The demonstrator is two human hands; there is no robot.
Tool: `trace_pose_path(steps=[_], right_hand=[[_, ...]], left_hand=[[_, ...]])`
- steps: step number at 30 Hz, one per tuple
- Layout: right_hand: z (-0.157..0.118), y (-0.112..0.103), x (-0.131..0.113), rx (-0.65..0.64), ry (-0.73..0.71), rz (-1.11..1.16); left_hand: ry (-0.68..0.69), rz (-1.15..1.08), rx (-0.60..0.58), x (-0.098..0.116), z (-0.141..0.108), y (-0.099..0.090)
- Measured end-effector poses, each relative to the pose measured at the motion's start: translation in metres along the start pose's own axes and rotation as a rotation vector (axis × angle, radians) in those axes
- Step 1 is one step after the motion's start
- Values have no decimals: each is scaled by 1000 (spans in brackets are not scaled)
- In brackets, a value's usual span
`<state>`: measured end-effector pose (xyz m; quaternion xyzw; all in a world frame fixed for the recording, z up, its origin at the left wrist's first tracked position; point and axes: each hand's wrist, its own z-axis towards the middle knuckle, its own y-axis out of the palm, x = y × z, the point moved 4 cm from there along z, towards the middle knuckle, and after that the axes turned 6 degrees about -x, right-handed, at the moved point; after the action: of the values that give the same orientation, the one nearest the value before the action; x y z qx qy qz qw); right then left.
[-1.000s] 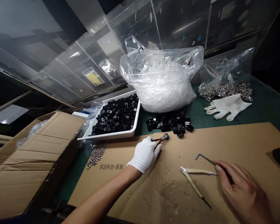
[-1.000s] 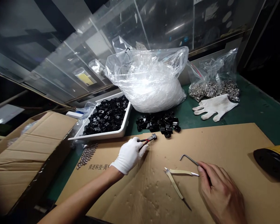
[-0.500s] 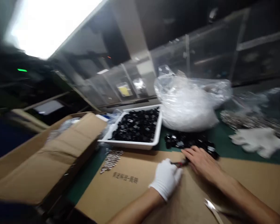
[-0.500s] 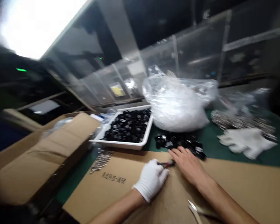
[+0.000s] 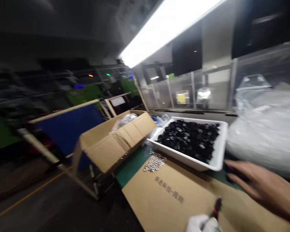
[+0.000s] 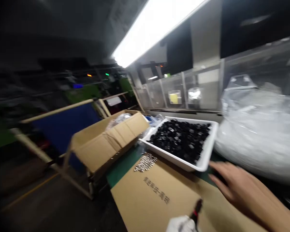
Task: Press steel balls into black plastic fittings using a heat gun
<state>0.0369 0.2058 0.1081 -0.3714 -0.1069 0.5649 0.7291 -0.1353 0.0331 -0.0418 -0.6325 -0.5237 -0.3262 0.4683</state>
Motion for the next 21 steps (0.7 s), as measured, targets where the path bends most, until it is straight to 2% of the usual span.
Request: trace_pose_path(steps=[3,5,6,9,12,14,16,21], right_hand=[[14,-29,13,-85,157,-141],[8,-46,33,-137,266,-195],[-4,-54,44,-153,328,-216],[-72,-74,66,-196,485,-272],[-157,-87,66,-188,584,-290],[-204,-93,57,-143,641,-292],[-239,-100,45,-80,706,-300],[-296,-115,23,53,836,-319]], left_hand=[[-25,-218,-64,-3,-11,18],[98,-170,-41,8,-15,16],[141,-102,-47,14,-15,14],[186,41,-104,33,-8,11],[212,238,-125,56,4,22],[267,436,-127,75,14,40],[337,665,-92,93,24,63],[435,1105,-37,125,42,121]])
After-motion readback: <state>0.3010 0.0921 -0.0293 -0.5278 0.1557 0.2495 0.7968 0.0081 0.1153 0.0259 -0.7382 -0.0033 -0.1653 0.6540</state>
